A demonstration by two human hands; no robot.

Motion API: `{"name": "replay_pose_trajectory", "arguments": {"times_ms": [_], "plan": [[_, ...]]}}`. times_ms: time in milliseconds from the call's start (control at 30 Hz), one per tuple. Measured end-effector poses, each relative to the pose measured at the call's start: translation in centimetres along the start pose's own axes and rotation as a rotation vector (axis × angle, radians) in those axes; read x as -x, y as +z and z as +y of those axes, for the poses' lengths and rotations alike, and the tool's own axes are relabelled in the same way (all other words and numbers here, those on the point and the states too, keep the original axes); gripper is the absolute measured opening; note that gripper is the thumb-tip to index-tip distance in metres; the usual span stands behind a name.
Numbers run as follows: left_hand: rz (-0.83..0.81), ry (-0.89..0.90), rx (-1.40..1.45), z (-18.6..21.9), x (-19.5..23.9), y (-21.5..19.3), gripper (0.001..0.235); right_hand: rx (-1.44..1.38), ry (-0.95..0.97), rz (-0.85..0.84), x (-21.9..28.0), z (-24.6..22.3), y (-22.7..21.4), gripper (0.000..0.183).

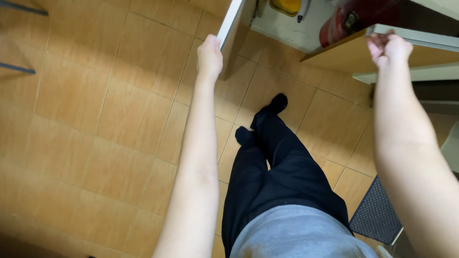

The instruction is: Setting the dining table with plates, cups, and utensils for a meal.

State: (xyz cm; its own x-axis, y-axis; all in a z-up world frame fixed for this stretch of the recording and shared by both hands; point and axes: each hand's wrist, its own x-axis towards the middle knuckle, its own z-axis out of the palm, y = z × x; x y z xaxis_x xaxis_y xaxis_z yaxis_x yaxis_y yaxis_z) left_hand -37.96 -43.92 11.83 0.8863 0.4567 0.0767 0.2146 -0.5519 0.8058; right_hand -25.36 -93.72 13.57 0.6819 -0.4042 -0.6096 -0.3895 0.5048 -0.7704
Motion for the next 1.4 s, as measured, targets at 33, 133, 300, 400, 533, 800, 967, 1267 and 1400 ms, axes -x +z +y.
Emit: {"name": "replay_pose_trajectory", "arguments": {"times_ms": [33,133,300,400,533,800,967,1267,1400], "plan": [[-0.054,-0.022,-0.038,0.1,-0.7,-1.0,0.022,-0.006,-0.001,0.006,-0.9,-0.2,0.3,0.021],[-0.121,-0.056,-0.067,0.8,-1.2,-1.6,0.023,-0.035,-0.004,0.003,-4.0,-0.5,-0.2,0.022],[-0.167,-0.126,-0.048,1.5,-0.4,-0.8,0.025,-0.07,0.001,-0.036,-6.5,-1.0,-0.5,0.023],[-0.137,-0.094,-0.026,1.6,-0.4,-0.7,0.024,-0.107,0.029,-0.035,-6.7,-1.4,0.1,0.022],[-0.139,-0.113,-0.044,1.5,-0.5,-0.8,0.023,-0.107,0.04,-0.025,-5.5,-2.1,1.1,0.029],[-0.116,-0.051,-0.069,1.3,-0.5,-1.0,0.024,-0.139,0.089,-0.073,-10.9,-1.5,1.1,0.034],[-0.155,-0.136,-0.051,2.5,-0.2,-1.7,0.025,-0.131,0.046,-0.071,-8.4,-1.2,1.8,0.031],[-0.034,0.041,-0.009,-0.9,1.6,3.3,0.019,0.447,0.123,-0.237,10.4,9.1,-11.1,0.025],[-0.069,-0.055,-0.028,1.3,3.3,4.0,0.016,0.314,0.341,-0.009,13.6,20.9,-37.5,0.024]]}}
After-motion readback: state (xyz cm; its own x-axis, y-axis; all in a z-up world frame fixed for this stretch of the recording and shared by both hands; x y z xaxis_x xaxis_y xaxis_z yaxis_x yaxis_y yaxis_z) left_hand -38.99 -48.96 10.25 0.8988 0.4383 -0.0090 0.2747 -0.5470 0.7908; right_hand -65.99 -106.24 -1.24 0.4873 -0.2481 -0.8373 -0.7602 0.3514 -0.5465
